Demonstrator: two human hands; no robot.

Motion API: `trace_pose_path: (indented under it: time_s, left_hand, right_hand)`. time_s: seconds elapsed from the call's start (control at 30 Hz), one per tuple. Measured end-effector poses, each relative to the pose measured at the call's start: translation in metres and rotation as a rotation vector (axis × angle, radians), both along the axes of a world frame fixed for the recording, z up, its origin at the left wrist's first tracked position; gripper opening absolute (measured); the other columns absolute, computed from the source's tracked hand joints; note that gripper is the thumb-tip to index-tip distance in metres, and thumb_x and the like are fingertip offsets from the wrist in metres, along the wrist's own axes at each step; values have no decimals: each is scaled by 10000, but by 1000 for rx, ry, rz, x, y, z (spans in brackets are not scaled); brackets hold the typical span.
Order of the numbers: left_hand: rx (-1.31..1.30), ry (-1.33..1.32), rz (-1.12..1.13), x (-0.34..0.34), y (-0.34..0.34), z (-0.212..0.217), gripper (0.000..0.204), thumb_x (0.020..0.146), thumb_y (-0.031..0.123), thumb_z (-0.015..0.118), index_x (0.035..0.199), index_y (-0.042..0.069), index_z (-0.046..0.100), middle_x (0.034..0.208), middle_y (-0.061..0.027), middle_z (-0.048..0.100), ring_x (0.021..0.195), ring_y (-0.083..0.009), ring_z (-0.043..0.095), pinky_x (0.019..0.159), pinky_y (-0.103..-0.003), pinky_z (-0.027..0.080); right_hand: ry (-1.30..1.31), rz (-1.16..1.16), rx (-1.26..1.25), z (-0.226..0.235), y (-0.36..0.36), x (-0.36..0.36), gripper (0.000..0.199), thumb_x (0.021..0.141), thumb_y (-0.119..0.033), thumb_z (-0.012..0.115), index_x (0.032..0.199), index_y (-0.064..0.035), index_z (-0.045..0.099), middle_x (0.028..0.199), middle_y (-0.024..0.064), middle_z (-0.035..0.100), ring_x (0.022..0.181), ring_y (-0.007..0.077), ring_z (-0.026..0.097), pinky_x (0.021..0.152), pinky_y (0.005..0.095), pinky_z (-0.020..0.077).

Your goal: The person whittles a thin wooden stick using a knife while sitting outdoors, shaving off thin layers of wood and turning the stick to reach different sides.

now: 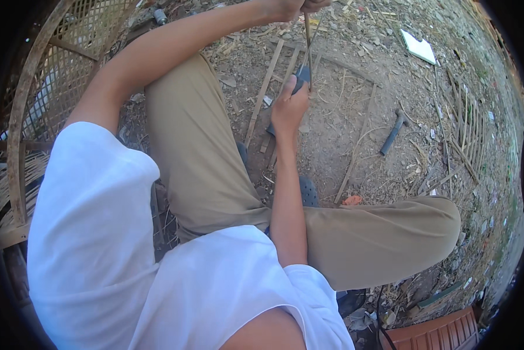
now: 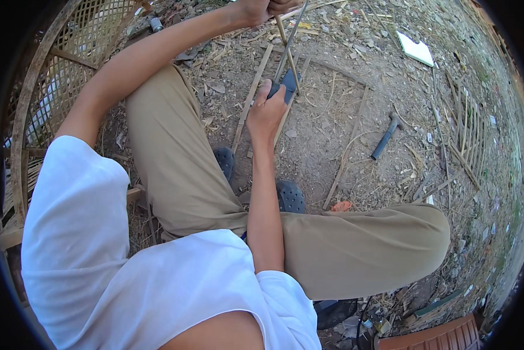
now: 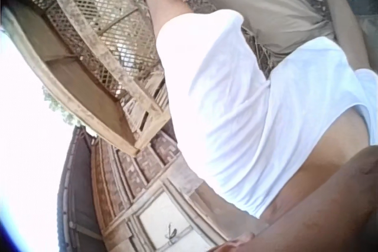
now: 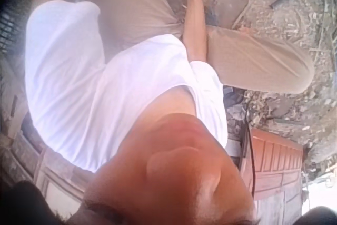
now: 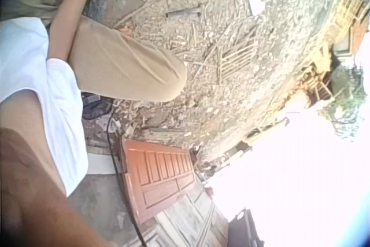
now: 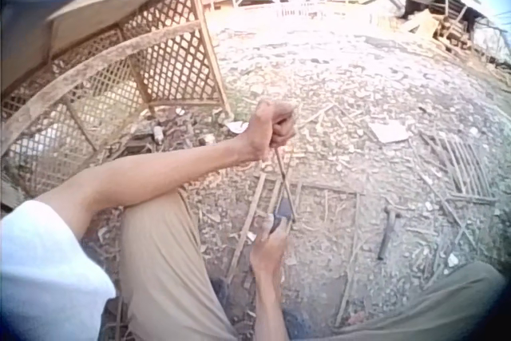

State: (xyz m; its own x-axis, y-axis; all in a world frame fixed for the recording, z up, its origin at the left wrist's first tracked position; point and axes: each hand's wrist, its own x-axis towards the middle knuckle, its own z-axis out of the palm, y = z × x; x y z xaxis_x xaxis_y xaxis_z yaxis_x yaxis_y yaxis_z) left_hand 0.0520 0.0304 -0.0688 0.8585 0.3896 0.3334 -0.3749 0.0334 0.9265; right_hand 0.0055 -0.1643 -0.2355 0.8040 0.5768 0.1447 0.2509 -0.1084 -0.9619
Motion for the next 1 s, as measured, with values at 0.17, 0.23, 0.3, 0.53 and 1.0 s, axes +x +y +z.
trace_pose_path:
  time_s: [0.17,0.23,0.3,0.53,1.0]
  left_hand:
    - [-23,14,72,-6,12,-2,474,1013,313,462,579,188,317,485,40,267,420,-98,221,407,-295,167]
    - [-18,19,47,-3,10,5,479,1013,311,462,575,189,309,486,40,267,419,-99,219,406,-296,167]
    - [42,-41,11,-2,14,0,484,1010,324,464,580,186,291,490,39,266,417,-100,215,408,-299,160]
    - [88,7,6,-16,20,-3,522,1008,350,478,543,192,300,472,41,261,413,-89,203,416,-288,153]
    - [-171,-134,-221,12,6,-1,468,957,326,545,563,185,335,516,11,305,491,-113,305,513,-286,282]
  right_hand:
    - [471,-34,-315,-100,-26,13,504,1103,-377,462,852,51,549,565,147,548,453,285,582,470,440,469]
    - [558,-88,-302,-111,-25,11,511,1106,-375,457,840,53,542,503,99,503,333,212,484,354,396,406]
    - [367,-71,-259,-89,-2,7,474,1096,-362,471,918,65,573,595,179,573,490,325,575,478,449,447]
    - [121,-8,-107,-12,-1,-18,392,1084,-307,483,1009,68,565,745,280,658,692,456,665,666,531,488]
    - [646,30,-7,-23,-17,40,509,1078,-417,520,741,-37,478,509,56,486,358,172,490,338,347,400]
